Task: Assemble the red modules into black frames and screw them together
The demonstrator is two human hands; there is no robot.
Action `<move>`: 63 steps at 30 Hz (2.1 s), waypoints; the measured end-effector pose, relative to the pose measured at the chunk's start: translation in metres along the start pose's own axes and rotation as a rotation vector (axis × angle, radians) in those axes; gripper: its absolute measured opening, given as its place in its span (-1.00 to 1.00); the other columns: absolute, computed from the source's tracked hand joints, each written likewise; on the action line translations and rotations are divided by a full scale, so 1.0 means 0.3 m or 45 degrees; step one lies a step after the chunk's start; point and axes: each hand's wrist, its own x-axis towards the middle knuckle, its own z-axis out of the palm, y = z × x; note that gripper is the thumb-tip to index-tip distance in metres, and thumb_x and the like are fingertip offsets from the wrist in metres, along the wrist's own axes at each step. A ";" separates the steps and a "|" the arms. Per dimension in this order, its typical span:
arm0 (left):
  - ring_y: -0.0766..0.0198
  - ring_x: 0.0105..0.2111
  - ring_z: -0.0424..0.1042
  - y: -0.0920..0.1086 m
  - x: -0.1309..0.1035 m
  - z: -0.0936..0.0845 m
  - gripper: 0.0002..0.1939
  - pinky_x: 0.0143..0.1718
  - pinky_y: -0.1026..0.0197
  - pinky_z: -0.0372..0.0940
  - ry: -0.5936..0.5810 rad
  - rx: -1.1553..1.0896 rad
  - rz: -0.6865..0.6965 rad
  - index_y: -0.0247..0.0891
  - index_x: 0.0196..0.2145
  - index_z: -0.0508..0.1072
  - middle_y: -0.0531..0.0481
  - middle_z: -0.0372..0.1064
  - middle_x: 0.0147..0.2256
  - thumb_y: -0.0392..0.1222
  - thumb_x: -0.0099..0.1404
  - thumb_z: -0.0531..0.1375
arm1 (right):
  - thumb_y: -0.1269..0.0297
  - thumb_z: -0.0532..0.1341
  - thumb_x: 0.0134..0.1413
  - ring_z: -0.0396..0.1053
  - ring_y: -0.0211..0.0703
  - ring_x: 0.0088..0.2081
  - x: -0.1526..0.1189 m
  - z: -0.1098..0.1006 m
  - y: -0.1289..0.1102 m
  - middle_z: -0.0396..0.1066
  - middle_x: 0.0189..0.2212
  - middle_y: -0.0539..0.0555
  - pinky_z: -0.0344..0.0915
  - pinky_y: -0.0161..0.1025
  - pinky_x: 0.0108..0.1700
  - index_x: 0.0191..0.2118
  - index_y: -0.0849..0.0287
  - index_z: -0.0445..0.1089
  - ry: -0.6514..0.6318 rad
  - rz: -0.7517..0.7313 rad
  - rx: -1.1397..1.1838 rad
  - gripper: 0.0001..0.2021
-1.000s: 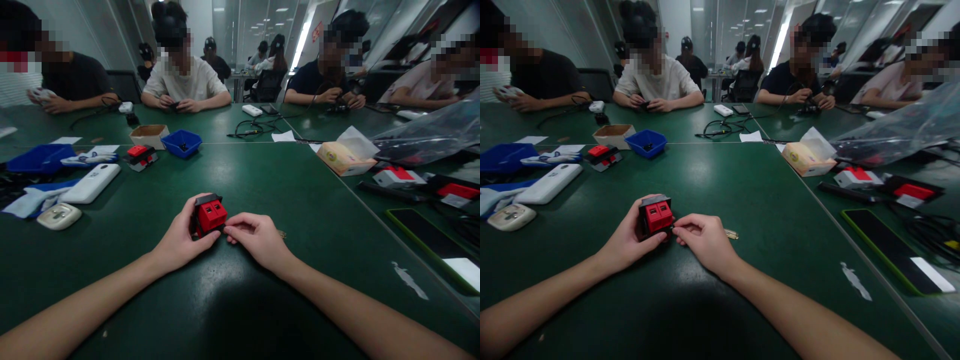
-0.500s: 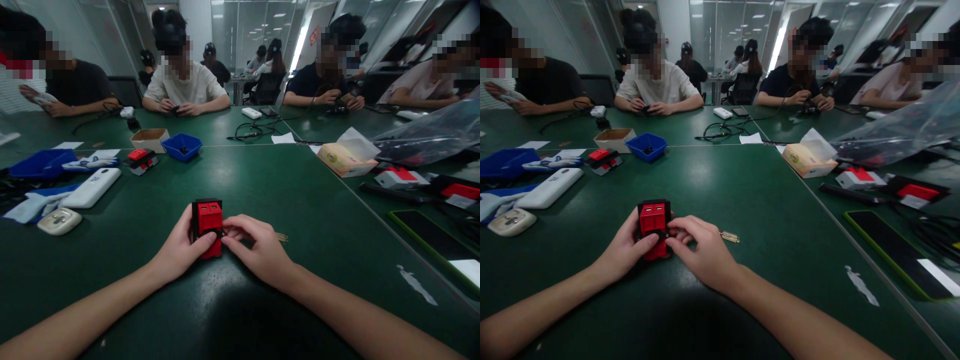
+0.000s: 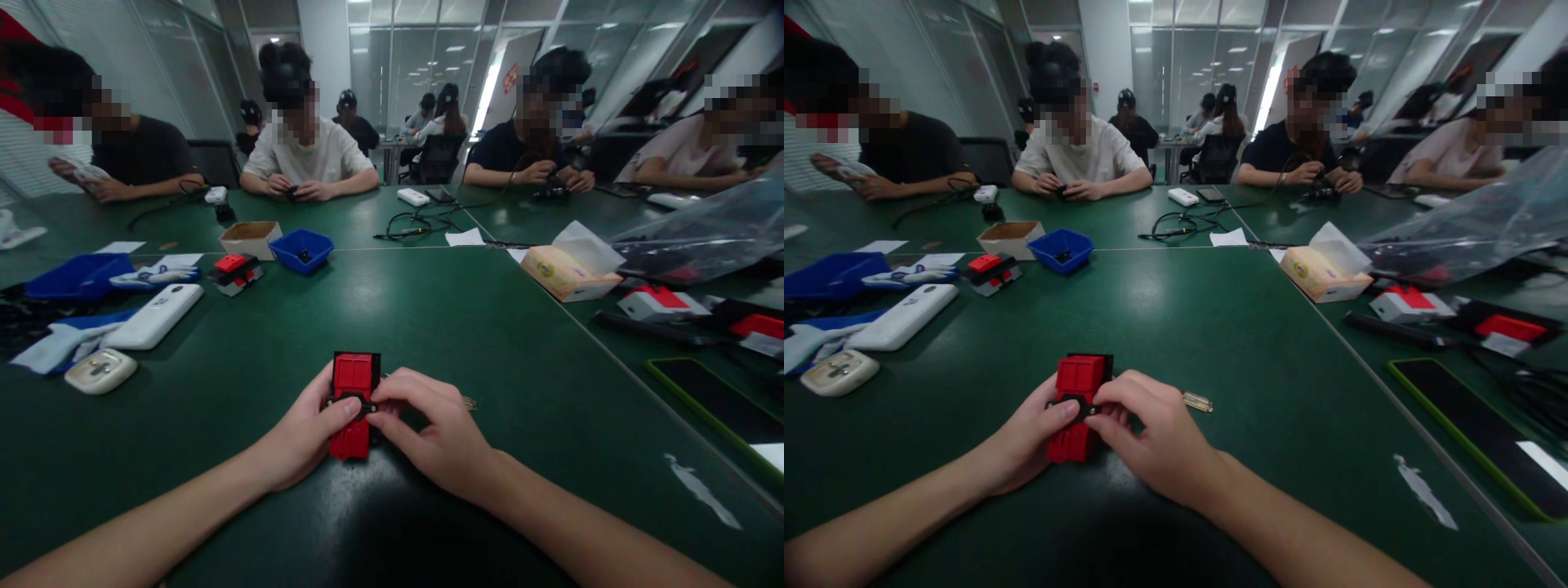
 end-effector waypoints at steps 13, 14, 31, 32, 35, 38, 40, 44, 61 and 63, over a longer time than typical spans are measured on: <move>0.23 -0.29 0.55 0.003 0.009 0.005 -0.50 -0.19 0.20 0.43 0.014 -0.129 -0.104 -0.25 -0.06 0.43 -0.04 0.52 -0.23 -0.02 0.16 0.49 | 0.27 0.10 0.45 0.44 -0.19 -0.33 0.013 -0.029 0.009 0.50 -0.35 0.07 0.37 -0.27 -0.23 -0.10 0.14 0.43 -0.174 -0.072 -0.271 -0.83; 0.22 -0.30 0.56 0.003 0.010 0.004 -0.51 -0.19 0.20 0.43 0.013 -0.133 -0.106 -0.26 -0.07 0.44 -0.03 0.53 -0.26 -0.02 0.16 0.49 | 0.28 0.09 0.45 0.44 -0.19 -0.33 0.013 -0.032 0.011 0.50 -0.34 0.07 0.37 -0.26 -0.23 -0.09 0.14 0.43 -0.188 -0.057 -0.276 -0.83; 0.20 -0.35 0.59 0.022 0.013 -0.005 -0.55 -0.23 0.14 0.53 -0.148 -0.244 -0.272 -0.30 -0.07 0.46 -0.13 0.55 -0.19 -0.06 0.19 0.47 | 0.51 0.21 0.08 0.31 -0.25 -0.38 0.028 -0.013 0.000 0.35 -0.41 -0.02 0.26 -0.30 -0.31 -0.31 0.12 0.35 -0.074 -0.008 -0.102 -0.87; 0.20 -0.34 0.58 0.020 0.013 -0.005 -0.54 -0.22 0.14 0.52 -0.158 -0.239 -0.253 -0.30 -0.06 0.46 -0.13 0.55 -0.20 -0.06 0.20 0.47 | 0.51 0.21 0.10 0.32 -0.24 -0.36 0.026 -0.015 -0.001 0.37 -0.40 -0.01 0.28 -0.30 -0.30 -0.29 0.12 0.36 -0.085 0.001 -0.089 -0.87; 0.22 -0.30 0.57 0.013 0.013 -0.007 -0.53 -0.22 0.19 0.49 -0.118 -0.219 -0.186 -0.28 -0.02 0.45 -0.12 0.54 -0.18 -0.07 0.21 0.46 | 0.46 0.24 0.17 0.36 -0.23 -0.31 0.015 -0.018 0.001 0.41 -0.32 0.03 0.32 -0.30 -0.30 -0.21 0.12 0.37 -0.106 0.054 -0.029 -0.89; 0.20 -0.26 0.57 0.004 0.012 -0.010 -0.53 -0.22 0.21 0.46 -0.065 -0.183 -0.143 -0.27 -0.02 0.44 -0.13 0.52 -0.14 -0.07 0.20 0.46 | 0.40 0.26 0.22 0.38 -0.21 -0.29 0.004 -0.016 0.011 0.42 -0.27 0.05 0.35 -0.30 -0.30 -0.13 0.11 0.36 -0.138 0.071 -0.020 -0.87; 0.19 -0.26 0.56 -0.003 0.012 -0.012 -0.52 -0.22 0.20 0.45 -0.059 -0.142 -0.127 -0.27 -0.02 0.42 -0.14 0.51 -0.13 -0.04 0.21 0.45 | 0.36 0.24 0.28 0.38 -0.20 -0.28 0.003 -0.016 0.015 0.43 -0.26 0.06 0.37 -0.28 -0.28 -0.12 0.11 0.35 -0.168 0.045 -0.043 -0.91; 0.23 -0.28 0.54 -0.017 0.012 -0.018 -0.48 -0.21 0.20 0.45 -0.003 -0.047 -0.046 -0.26 -0.02 0.41 -0.09 0.49 -0.13 0.00 0.18 0.47 | 0.31 0.17 0.37 0.43 -0.15 -0.23 0.023 -0.051 -0.005 0.48 -0.22 0.10 0.40 -0.21 -0.19 -0.08 0.12 0.37 -0.247 -0.053 -0.193 -0.92; 0.14 -0.30 0.64 -0.029 0.012 -0.015 -0.53 -0.28 0.11 0.55 0.149 0.162 0.091 -0.21 0.05 0.29 -0.13 0.44 -0.03 0.00 0.32 0.35 | 0.35 0.18 0.35 0.55 -0.08 -0.20 -0.007 -0.276 -0.016 0.56 -0.19 0.13 0.50 -0.15 -0.17 -0.07 0.13 0.45 -0.375 0.146 -0.751 -0.87; 0.16 -0.33 0.63 -0.026 0.011 -0.014 -0.53 -0.30 0.13 0.55 0.165 0.184 0.105 -0.21 0.04 0.29 -0.09 0.45 -0.07 0.01 0.32 0.36 | 0.38 0.19 0.35 0.57 -0.07 -0.13 -0.002 -0.257 -0.041 0.59 -0.13 0.13 0.52 -0.13 -0.06 -0.03 0.11 0.46 -0.211 0.008 -0.732 -0.84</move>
